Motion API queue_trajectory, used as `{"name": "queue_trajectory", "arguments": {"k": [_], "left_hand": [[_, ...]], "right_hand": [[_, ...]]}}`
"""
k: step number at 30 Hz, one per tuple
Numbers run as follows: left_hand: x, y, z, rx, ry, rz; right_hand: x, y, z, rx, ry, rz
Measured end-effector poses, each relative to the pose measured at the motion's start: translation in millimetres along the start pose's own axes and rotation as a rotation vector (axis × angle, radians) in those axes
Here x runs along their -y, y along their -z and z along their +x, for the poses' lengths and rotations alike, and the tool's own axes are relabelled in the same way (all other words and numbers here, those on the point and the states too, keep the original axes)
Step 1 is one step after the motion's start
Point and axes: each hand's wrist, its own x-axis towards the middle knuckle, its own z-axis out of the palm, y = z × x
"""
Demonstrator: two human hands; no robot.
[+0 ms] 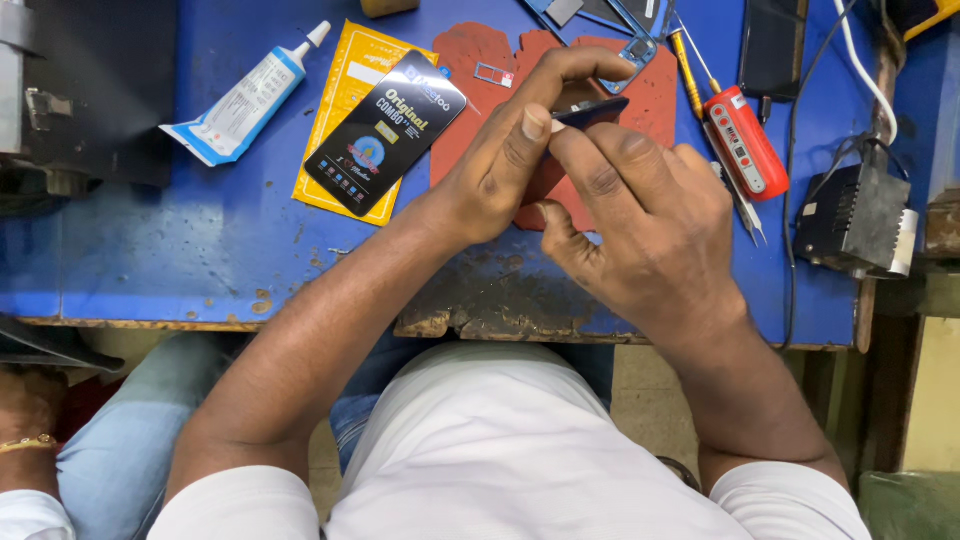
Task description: The person cleans the internal components of a mobile phone and peels a protective plastic film from a replacement screen component.
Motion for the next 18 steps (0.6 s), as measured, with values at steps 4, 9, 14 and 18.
{"name": "queue_trajectory", "arguments": {"k": [4,9,14,18], "left_hand": [[-5,-1,0,0.012,0.002,0.013],[-16,-2,0,0.053,0.026,-0.085],[-18,-3,-2,0.087,0.093,-0.293],[-14,-4,-5,0.099,0.127,-0.308]], "right_hand": [[1,5,4,-0.027,0.027,-0.023],[3,13,6,-0.023,0.022,-0.004],[3,19,4,-0.008,-0.014,0.057],[4,21,4,0.004,-0.012,0.07]]}}
